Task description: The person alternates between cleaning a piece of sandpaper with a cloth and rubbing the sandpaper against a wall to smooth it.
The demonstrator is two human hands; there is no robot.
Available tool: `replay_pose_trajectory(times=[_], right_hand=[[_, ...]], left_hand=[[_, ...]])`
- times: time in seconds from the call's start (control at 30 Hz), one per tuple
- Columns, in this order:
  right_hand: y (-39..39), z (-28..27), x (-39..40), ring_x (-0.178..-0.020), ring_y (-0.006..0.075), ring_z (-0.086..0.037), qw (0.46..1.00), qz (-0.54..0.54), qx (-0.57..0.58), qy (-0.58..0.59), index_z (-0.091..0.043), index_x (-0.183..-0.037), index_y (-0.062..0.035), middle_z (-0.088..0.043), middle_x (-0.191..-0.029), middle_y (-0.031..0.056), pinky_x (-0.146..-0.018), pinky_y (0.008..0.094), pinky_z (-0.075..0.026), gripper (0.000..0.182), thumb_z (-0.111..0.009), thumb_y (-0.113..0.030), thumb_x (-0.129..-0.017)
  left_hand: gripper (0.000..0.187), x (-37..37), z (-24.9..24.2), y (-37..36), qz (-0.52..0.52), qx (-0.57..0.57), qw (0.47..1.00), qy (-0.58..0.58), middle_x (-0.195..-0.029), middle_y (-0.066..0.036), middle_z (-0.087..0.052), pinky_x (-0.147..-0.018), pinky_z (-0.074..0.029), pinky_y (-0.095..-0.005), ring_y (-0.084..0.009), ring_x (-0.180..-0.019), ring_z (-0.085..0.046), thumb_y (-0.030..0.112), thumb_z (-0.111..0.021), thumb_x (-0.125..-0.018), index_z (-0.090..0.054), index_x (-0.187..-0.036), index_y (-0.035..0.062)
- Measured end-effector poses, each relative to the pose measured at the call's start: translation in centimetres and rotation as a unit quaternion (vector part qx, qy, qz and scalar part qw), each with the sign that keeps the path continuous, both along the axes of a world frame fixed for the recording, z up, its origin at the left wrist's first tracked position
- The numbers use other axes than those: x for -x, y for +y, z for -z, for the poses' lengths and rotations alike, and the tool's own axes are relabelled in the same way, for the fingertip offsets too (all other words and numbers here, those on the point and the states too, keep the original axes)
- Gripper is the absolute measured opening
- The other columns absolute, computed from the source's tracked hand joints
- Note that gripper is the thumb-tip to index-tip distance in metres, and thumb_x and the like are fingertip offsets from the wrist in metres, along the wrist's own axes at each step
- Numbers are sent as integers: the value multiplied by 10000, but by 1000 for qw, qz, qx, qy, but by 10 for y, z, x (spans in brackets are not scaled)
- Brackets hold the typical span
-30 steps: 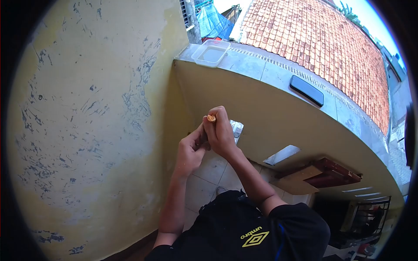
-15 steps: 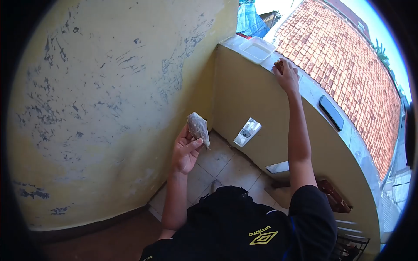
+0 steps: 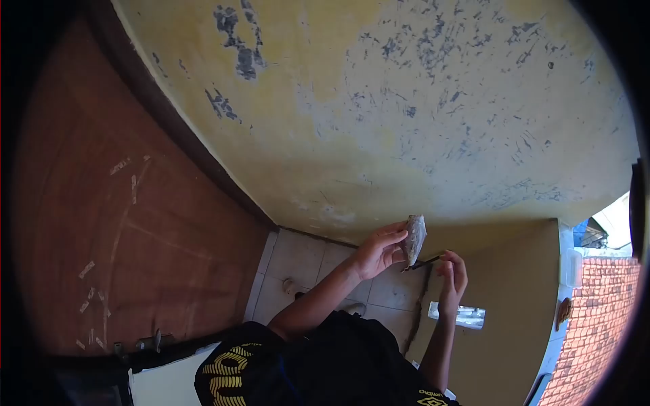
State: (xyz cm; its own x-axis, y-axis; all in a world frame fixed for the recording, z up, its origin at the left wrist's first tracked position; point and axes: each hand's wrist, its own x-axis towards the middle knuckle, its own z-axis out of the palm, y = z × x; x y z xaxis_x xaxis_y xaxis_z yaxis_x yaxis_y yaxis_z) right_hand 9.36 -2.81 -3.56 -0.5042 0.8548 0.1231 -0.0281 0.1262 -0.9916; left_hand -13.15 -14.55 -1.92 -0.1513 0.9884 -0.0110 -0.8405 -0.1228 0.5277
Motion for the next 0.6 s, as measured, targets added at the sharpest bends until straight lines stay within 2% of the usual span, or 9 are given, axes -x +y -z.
replay_pose_trajectory(times=[0.1, 0.17, 0.2, 0.37, 0.43, 0.47, 0.53, 0.57, 0.6], right_hand=[[-63, 3, 95, -1054, 137, -617, 981, -148, 83, 95, -535, -1523, 15, -649, -1348, 101, -903, 313, -508, 484, -567, -272, -1134], [-94, -2, 145, -1101, 143, -612, 965, -185, 130, 135, -486, -1572, 19, -626, -1397, 109, -924, 328, -512, 539, -545, -302, -1144], [-100, 1, 166, -1122, 149, -630, 953, -227, 133, 149, -500, -1571, 11, -635, -1405, 105, -920, 316, -510, 511, -567, -257, -1140], [-127, -36, 250, -1183, 148, -657, 901, -407, 134, 69, -537, -1550, -10, -675, -1339, 82, -1021, 316, -521, 456, -613, -122, -1114], [-151, -55, 279, -1178, 152, -663, 859, -450, 240, 49, -563, -1516, -15, -695, -1266, 67, -1052, 333, -527, 413, -602, -124, -1120], [-163, -62, 291, -1178, 152, -663, 859, -453, 235, 48, -563, -1516, -15, -695, -1266, 67, -1052, 333, -527, 413, -602, -124, -1120], [-187, -72, 316, -1179, 167, -670, 849, -441, 284, 58, -586, -1490, -24, -706, -1248, 70, -1035, 342, -540, 378, -596, -128, -1126], [-197, -76, 327, -1179, 167, -670, 850, -442, 279, 57, -586, -1490, -24, -706, -1248, 70, -1035, 342, -540, 378, -596, -128, -1126], [-206, -78, 337, -1156, 165, -673, 833, -462, 298, 66, -594, -1470, -27, -703, -1243, 68, -1015, 344, -547, 357, -594, -134, -1129]], left_hand=[[441, 20, -5, -43, -141, 20, 988, 57, -1355, -99, -691, -989, -616, -389, -192, -1198, -701, 229, -536, -1149, -541, -1536, 17], [425, 36, -10, -78, -204, 28, 974, 90, -1328, -95, -706, -1004, -607, -392, -194, -1188, -704, 212, -563, -1141, -573, -1509, -2], [401, 43, -12, -96, -259, 68, 955, 127, -1316, -92, -712, -1015, -598, -383, -188, -1181, -704, 190, -590, -1129, -604, -1476, -11], [352, 80, -7, -172, -413, 134, 876, 209, -1279, -87, -733, -1037, -560, -346, -174, -1136, -712, 141, -646, -1104, -667, -1407, -35], [370, 94, -16, -197, -471, 123, 829, 276, -1243, -99, -748, -1042, -535, -364, -208, -1165, -688, 131, -703, -1056, -689, -1397, -11], [370, 105, -20, -211, -475, 119, 827, 275, -1243, -99, -748, -1042, -535, -364, -208, -1165, -688, 131, -703, -1056, -689, -1397, -11], [534, 129, -28, -241, -502, 143, 622, 583, -1296, -126, -745, -1073, -473, -412, -259, -1267, -610, 234, -795, -976, -670, -1461, 47], [534, 140, -33, -255, -506, 140, 622, 581, -1296, -126, -745, -1073, -473, -412, -259, -1267, -610, 234, -795, -976, -670, -1461, 47], [585, 150, -42, -269, -483, 173, 581, 631, -1315, -129, -741, -1116, -409, -445, -294, -1326, -554, 282, -812, -942, -670, -1467, 69]])
